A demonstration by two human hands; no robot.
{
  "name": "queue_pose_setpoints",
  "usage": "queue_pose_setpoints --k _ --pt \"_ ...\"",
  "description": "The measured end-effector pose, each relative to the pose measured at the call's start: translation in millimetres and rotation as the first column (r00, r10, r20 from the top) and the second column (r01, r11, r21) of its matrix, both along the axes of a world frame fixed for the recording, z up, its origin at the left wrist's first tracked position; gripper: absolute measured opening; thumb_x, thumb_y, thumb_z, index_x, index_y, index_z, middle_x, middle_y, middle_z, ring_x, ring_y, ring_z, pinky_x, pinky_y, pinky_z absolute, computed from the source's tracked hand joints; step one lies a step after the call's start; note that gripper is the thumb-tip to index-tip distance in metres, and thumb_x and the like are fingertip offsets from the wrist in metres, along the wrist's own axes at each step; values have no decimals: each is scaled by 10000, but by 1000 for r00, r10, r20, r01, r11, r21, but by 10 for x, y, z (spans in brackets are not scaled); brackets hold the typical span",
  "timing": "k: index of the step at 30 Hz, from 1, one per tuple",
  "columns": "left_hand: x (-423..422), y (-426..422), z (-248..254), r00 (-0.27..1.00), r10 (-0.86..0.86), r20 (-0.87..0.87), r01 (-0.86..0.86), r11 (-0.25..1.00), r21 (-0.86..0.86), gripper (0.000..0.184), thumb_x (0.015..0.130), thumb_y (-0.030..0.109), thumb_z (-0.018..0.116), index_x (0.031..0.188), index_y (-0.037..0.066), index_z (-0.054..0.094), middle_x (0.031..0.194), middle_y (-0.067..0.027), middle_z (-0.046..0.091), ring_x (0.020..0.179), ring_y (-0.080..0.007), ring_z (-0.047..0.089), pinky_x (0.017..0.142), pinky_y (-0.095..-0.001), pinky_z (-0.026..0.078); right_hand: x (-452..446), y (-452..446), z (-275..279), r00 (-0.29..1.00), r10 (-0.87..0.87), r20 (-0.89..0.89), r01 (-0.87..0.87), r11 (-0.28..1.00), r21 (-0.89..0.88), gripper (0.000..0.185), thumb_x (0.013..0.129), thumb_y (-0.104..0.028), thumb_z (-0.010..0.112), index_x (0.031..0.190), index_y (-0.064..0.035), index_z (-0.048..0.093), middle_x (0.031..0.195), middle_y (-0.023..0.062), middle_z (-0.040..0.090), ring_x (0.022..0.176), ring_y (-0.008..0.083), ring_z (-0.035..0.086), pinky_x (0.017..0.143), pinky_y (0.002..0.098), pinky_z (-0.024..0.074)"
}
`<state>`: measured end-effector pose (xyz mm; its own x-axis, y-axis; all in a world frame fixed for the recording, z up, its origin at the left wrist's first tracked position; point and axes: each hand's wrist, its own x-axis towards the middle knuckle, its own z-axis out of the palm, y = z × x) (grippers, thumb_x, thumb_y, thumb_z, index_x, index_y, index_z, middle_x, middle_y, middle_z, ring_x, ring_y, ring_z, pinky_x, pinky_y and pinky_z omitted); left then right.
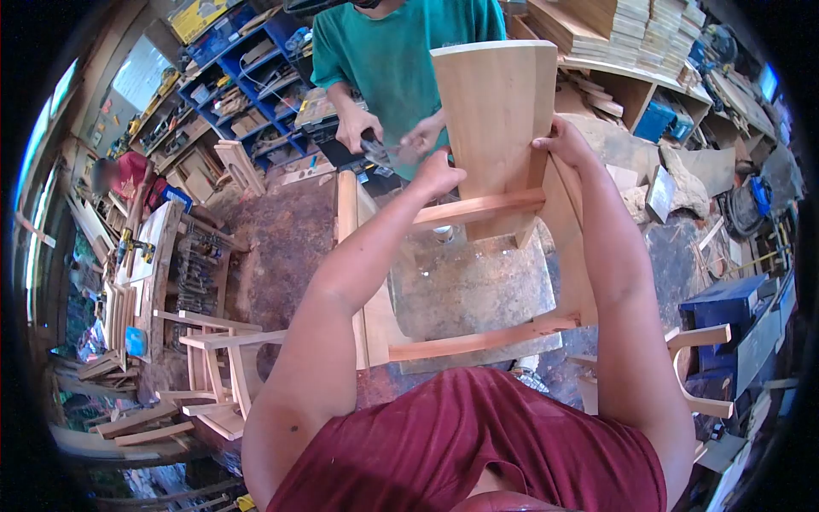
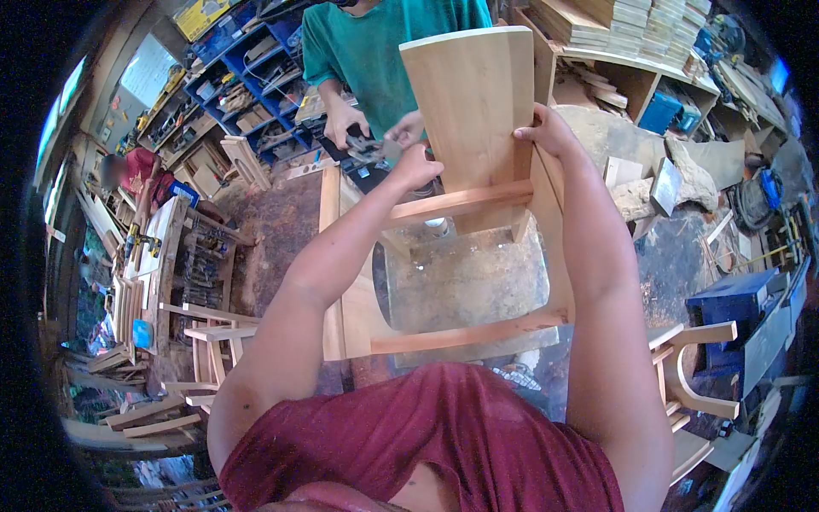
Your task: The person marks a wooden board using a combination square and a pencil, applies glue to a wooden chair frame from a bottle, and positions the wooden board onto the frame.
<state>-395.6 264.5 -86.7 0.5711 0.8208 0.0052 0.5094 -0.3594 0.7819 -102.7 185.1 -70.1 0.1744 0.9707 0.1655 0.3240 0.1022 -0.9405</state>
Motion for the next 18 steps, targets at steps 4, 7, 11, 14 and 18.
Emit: queue_pose_setpoints --k 4,7,11,14,18 --pt "5 -114 142 998 37 -54 -35 999 32 557 678 178 640 1187 -27 542 935 -173 680 799 -242 670 688 -352 520 0 -24 39 999 -26 47 27 1000 -11 486 736 3 757 1190 -23 584 1026 46 666 929 129 595 844 288 476" --pt "1 -48 12 999 37 -8 -35 985 168 533 678 169 636 1169 -23 558 836 -151 680 661 -207 655 580 -342 510 66 -22 -14 998 -22 67 23 999 -27 499 735 -26 767 1198 0 585 1076 64 654 991 149 582 901 306 451" --pt "11 8 -51 1000 -22 9 22 1000 8 501 683 152 616 1152 -19 573 841 -165 692 735 -250 681 668 -362 528 -49 -122 84 990 -48 133 46 999 18 481 736 -47 778 1177 0 591 1006 43 660 904 133 588 836 294 472" --pt "35 195 -224 991 -94 99 100 993 -62 334 736 41 568 1066 -8 549 695 -68 624 513 -129 561 439 -267 433 -1 -63 78 1000 -5 26 7 999 -52 499 726 -26 779 1189 -13 592 1038 71 675 983 161 588 887 310 454" --pt "47 197 -261 986 -107 131 118 990 -80 334 747 51 574 1070 -26 535 711 -83 629 506 -142 570 450 -271 449 -1 -66 85 998 -16 59 18 999 -40 494 727 -29 780 1185 -16 594 1014 66 676 957 161 594 878 306 458"
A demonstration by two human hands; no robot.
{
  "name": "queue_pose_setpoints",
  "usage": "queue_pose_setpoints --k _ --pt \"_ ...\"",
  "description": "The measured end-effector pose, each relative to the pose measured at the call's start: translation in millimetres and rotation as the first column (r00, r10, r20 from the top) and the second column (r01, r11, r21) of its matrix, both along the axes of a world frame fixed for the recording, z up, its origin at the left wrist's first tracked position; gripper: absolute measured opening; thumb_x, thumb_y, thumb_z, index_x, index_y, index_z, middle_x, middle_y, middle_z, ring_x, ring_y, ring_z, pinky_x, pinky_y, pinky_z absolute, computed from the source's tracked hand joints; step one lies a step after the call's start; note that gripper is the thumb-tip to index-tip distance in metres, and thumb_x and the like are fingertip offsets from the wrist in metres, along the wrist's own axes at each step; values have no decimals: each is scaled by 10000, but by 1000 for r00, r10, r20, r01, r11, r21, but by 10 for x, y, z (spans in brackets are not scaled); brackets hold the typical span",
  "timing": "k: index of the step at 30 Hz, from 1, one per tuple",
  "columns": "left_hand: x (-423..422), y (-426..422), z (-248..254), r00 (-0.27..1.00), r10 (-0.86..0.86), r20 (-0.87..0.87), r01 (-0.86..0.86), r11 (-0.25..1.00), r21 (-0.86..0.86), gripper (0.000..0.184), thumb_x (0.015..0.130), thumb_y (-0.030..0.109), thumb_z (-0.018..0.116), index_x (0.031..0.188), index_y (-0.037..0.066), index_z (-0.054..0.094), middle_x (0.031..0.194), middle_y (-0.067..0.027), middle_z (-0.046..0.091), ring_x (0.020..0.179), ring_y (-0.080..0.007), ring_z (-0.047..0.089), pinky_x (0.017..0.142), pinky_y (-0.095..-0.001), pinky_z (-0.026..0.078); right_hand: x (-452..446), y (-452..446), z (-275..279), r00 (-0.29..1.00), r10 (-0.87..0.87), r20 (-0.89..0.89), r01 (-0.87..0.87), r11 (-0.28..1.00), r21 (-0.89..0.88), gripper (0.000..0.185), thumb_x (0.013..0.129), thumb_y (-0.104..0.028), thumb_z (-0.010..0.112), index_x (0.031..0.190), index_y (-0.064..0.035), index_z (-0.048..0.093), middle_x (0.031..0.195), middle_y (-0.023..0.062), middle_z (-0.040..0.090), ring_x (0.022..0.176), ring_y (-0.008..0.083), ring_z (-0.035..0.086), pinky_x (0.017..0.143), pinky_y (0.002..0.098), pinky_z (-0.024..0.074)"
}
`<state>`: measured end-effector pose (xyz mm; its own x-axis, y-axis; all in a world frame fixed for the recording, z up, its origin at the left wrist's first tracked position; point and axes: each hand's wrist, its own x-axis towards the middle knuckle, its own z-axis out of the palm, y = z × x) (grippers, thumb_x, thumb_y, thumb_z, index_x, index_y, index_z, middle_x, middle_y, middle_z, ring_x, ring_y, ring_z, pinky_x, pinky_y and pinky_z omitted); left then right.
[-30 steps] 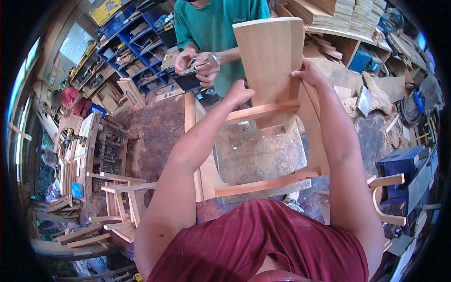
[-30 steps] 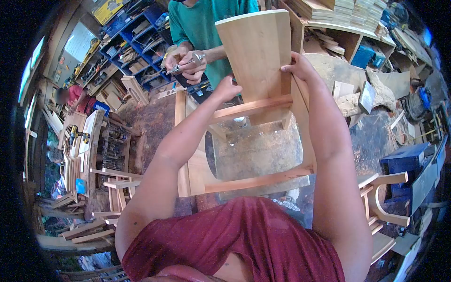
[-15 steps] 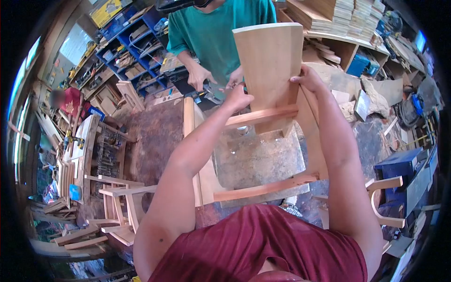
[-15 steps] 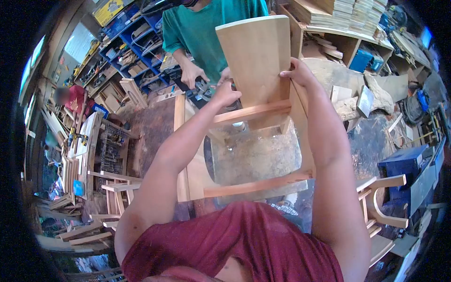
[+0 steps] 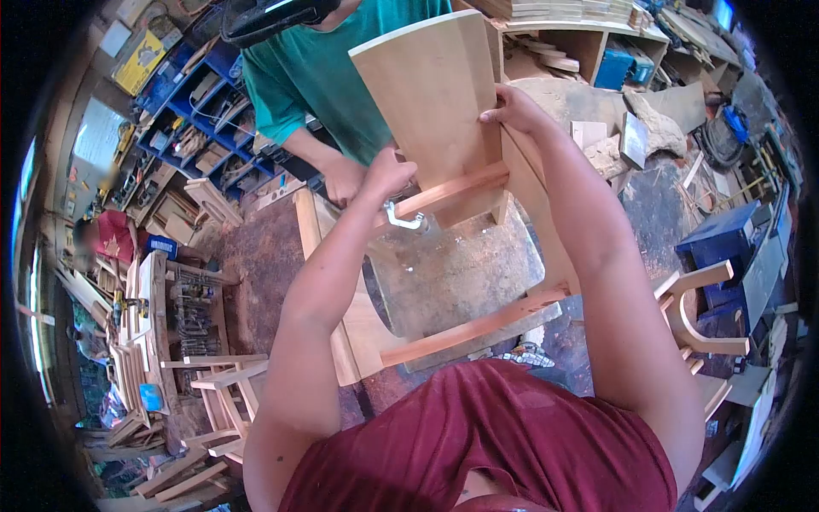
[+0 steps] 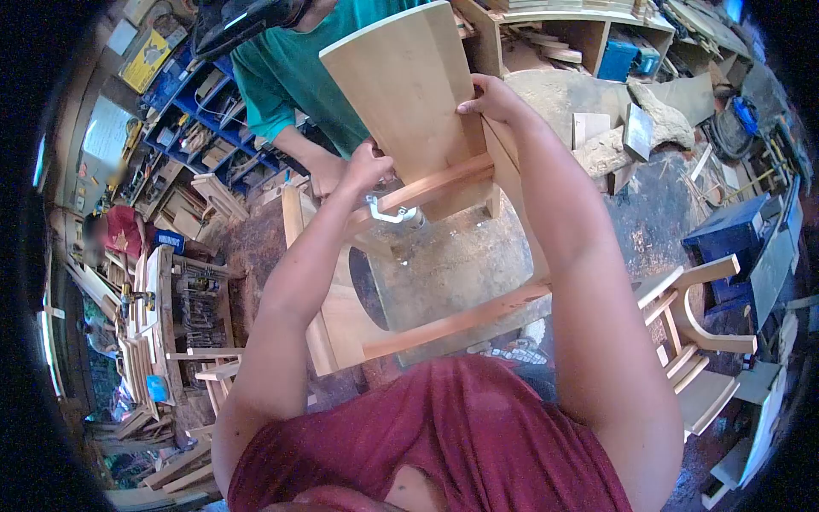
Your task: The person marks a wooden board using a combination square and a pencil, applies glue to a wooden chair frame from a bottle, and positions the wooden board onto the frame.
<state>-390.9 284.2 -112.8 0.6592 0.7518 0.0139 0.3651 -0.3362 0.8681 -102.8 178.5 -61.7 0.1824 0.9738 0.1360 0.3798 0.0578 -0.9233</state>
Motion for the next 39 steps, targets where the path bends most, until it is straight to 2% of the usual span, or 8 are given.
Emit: queue_pose_setpoints --k 12,15,18,21,24,26,36,39 --pt "-10 -202 235 998 52 -33 -53 997 -49 389 749 33 557 1119 -72 493 765 -124 643 538 -169 595 485 -291 478 30 16 -52 1000 6 1 -6 1000 28 465 732 -44 784 1153 -15 590 1030 55 675 969 153 595 888 301 453" --pt "-17 -245 260 999 34 33 -28 987 -159 384 746 23 549 1116 -71 500 789 -125 647 560 -173 604 515 -298 489 57 51 -91 999 10 35 -10 1000 23 484 729 -51 788 1168 -17 586 1054 69 673 993 163 590 908 301 444" --pt "5 -216 230 997 51 63 -41 988 -151 465 756 -10 522 1212 -49 441 635 -83 566 430 -134 508 374 -274 375 48 38 -74 997 16 80 -23 996 89 432 748 -70 775 1142 -21 604 936 31 654 875 122 574 818 295 465" --pt "-13 -229 258 996 35 87 -22 990 -142 440 752 4 535 1183 -56 470 663 -95 585 465 -148 543 394 -289 403 6 -12 19 1000 16 14 -16 1000 8 501 731 -59 788 1185 -16 581 1066 77 669 1012 170 589 926 301 437" --pt "-19 -258 284 998 55 27 -56 998 10 417 740 36 555 1144 -58 509 714 -115 619 531 -171 590 463 -310 462 -17 -38 50 994 -32 100 35 999 -21 495 734 -47 781 1187 -19 583 1065 71 670 1008 168 591 926 303 441" --pt "-14 -232 265 997 75 -19 -75 997 21 443 713 56 561 1141 -56 546 953 -120 663 825 -185 636 743 -299 491 -15 -32 40 999 -11 40 12 1000 -3 494 733 -42 780 1186 -21 585 1061 63 671 996 163 595 919 306 447" --pt "-14 -89 110 999 49 -14 -49 998 29 435 716 31 552 1141 -59 539 991 -127 655 864 -192 634 764 -303 493 -18 -31 38 995 -36 93 36 999 0 477 725 -33 783 1162 -21 595 1046 55 675 981 152 597 911 306 456" --pt "-9 -45 42 996 19 82 -22 999 33 464 711 92 583 1137 -84 530 843 -173 673 682 -235 679 620 -325 543 -28 -18 38 998 -14 59 13 1000 18 488 722 -43 790 1168 -22 593 1048 58 675 981 152 596 913 309 456"
